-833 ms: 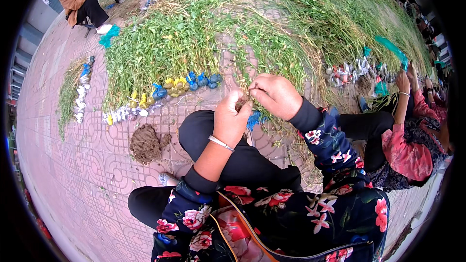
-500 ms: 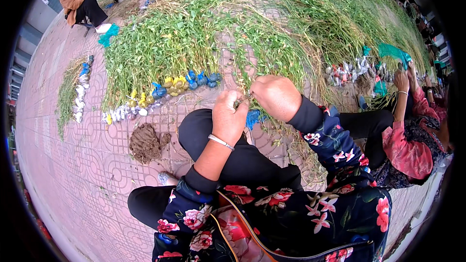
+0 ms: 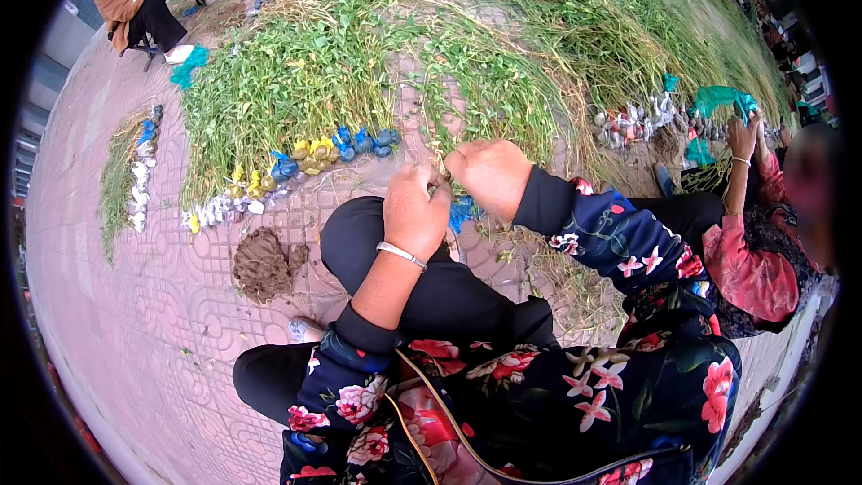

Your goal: The person sits on a paved surface and bundles small green plants by hand. They gather a handful of stems, place them into a blue plastic bag, and tie the bag closed. The person repeats this process, creating multiple small bundles and placing them on the ground.

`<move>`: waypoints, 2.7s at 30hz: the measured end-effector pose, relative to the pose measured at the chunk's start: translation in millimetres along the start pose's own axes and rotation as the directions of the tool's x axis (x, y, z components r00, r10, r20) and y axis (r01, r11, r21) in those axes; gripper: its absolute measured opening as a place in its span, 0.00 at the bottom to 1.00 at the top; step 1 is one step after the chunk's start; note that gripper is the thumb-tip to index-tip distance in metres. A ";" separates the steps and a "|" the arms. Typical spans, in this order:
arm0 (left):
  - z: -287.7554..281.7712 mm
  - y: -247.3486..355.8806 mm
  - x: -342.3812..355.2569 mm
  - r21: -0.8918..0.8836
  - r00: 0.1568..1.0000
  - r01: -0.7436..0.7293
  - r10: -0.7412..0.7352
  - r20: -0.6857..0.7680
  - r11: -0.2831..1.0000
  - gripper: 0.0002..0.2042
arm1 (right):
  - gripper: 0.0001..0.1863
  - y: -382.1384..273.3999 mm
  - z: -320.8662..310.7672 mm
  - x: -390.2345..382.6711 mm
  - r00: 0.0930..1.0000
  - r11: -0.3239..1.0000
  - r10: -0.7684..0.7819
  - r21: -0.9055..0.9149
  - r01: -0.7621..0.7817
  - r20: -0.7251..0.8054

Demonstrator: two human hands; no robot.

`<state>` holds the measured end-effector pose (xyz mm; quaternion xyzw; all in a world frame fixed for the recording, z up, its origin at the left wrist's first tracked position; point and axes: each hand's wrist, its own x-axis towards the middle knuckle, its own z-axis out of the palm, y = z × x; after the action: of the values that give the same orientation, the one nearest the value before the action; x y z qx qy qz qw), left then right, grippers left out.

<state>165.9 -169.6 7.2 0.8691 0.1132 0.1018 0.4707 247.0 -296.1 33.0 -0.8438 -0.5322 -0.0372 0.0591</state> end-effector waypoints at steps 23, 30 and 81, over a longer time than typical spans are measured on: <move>-12.6 -1.7 1.6 -0.087 0.997 -0.036 0.042 0.066 0.996 0.04 | 0.05 30.4 7.5 9.8 0.962 0.972 0.228 0.086 -0.217 -0.147; -18.3 -8.4 5.3 -0.392 0.970 0.242 -0.212 0.119 0.888 0.01 | 0.03 72.3 2.9 -14.1 0.865 0.444 0.501 0.846 -0.294 0.038; -22.2 10.5 6.8 -0.766 0.957 0.087 -0.268 -0.114 0.637 0.04 | 0.11 10.0 271.5 -334.0 0.170 0.603 0.496 -0.197 -0.773 0.852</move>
<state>167.1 -155.5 28.4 0.5634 0.1967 0.1866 0.7804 112.1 -561.0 -278.4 -0.8684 -0.0778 0.4834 -0.0791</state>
